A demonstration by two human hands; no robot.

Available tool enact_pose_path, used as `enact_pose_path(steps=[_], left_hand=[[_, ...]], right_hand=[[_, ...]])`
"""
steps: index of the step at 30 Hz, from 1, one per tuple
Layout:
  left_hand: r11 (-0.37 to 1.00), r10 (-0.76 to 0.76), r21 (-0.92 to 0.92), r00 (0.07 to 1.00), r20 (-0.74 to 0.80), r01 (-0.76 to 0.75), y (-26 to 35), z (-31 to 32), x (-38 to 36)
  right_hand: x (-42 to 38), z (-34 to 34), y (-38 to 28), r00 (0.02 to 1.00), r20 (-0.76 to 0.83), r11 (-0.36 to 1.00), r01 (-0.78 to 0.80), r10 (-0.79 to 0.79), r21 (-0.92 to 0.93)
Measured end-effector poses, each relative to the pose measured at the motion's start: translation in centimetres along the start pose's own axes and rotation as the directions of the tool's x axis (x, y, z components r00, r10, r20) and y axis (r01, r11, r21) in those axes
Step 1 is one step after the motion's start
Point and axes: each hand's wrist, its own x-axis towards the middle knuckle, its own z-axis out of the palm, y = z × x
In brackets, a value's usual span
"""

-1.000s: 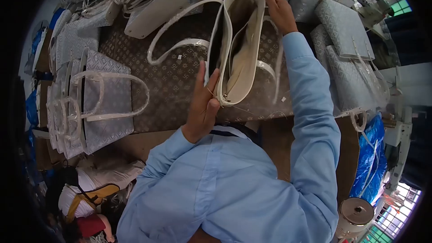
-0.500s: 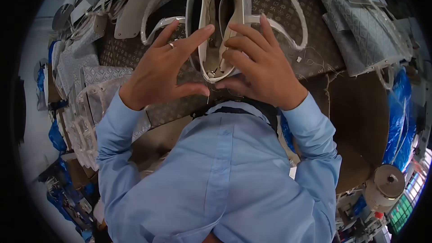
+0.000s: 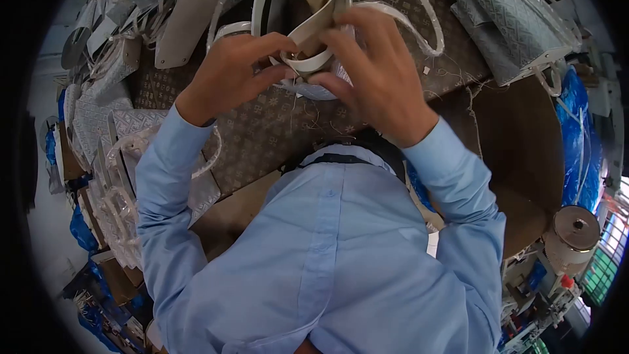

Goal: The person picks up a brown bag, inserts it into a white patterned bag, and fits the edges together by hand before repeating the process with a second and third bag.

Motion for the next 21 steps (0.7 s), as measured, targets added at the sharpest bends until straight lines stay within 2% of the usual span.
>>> enact_pose_path(steps=[1, 2, 3, 6, 7, 8, 12, 14, 15, 17, 19, 20, 21], left_hand=[[0.998, 0.06, 0.033, 0.998, -0.025, -0.06, 0.0, -0.1, -0.2], [0.992, 0.114, 0.069, 0.992, -0.049, -0.11, 0.0, -0.1, -0.4], [0.993, 0.103, 0.069, 0.992, -0.066, -0.099, 0.0, 0.0, -0.4], [0.982, 0.168, 0.097, 0.985, -0.049, -0.163, 0.3, 0.4, -0.5], [0.984, 0.154, 0.102, 0.985, -0.085, -0.145, 0.3, 0.5, -0.6], [0.986, 0.139, 0.111, 0.982, -0.126, -0.125, 0.2, 0.6, -0.6], [0.959, 0.26, 0.169, 0.946, -0.192, -0.229, 0.0, 1.2, -1.2], [0.993, 0.083, 0.096, 0.968, -0.238, -0.062, 0.7, 1.0, -1.5], [0.991, 0.102, 0.104, 0.967, -0.233, -0.08, 1.0, 1.0, -1.5], [0.961, 0.055, 0.275, 0.973, -0.224, 0.009, 1.7, 1.0, -1.4], [0.948, 0.034, 0.316, 0.967, -0.252, 0.049, 3.1, 1.6, -1.0], [0.933, 0.001, 0.345, 0.961, -0.278, 0.098, 3.5, 1.8, -0.9], [0.951, -0.092, 0.262, 0.958, -0.273, 0.166, 3.5, 1.8, -1.0]], right_hand=[[-1.5, 0.4, -0.3, 1.0, 0.011, 1.0, 0.013, -0.013, -0.008], [-3.4, 1.0, -0.3, 0.997, -0.072, 0.999, -0.02, 0.022, 0.031], [-4.1, 1.3, -0.4, 0.986, -0.153, 0.996, -0.047, 0.059, 0.081], [-4.1, 2.2, 0.6, 0.991, -0.131, 0.997, 0.049, -0.04, 0.062], [-3.8, 2.2, 1.1, 0.986, -0.126, 0.993, 0.113, -0.109, 0.032], [-3.6, 2.2, 1.1, 0.984, -0.14, 0.993, 0.111, -0.107, 0.026], [-2.4, 1.4, 1.1, 0.98, -0.01, 0.979, 0.2, -0.2, 0.049], [-2.1, 1.1, 1.5, 0.971, 0.025, 0.971, 0.239, -0.239, 0.034], [-2.0, 1.1, 1.9, 0.97, 0.025, 0.967, 0.24, -0.243, 0.079], [-1.8, 1.1, 2.5, 0.966, 0.014, 0.96, 0.255, -0.258, 0.112], [-2.0, 1.1, 2.4, 0.988, 0.043, 0.979, 0.139, -0.146, 0.148], [-2.0, 1.2, 2.3, 0.986, 0.035, 0.977, 0.154, -0.161, 0.144], [-1.9, 1.3, 1.9, 1.0, 0.009, 0.988, 0.014, -0.015, 0.151]])
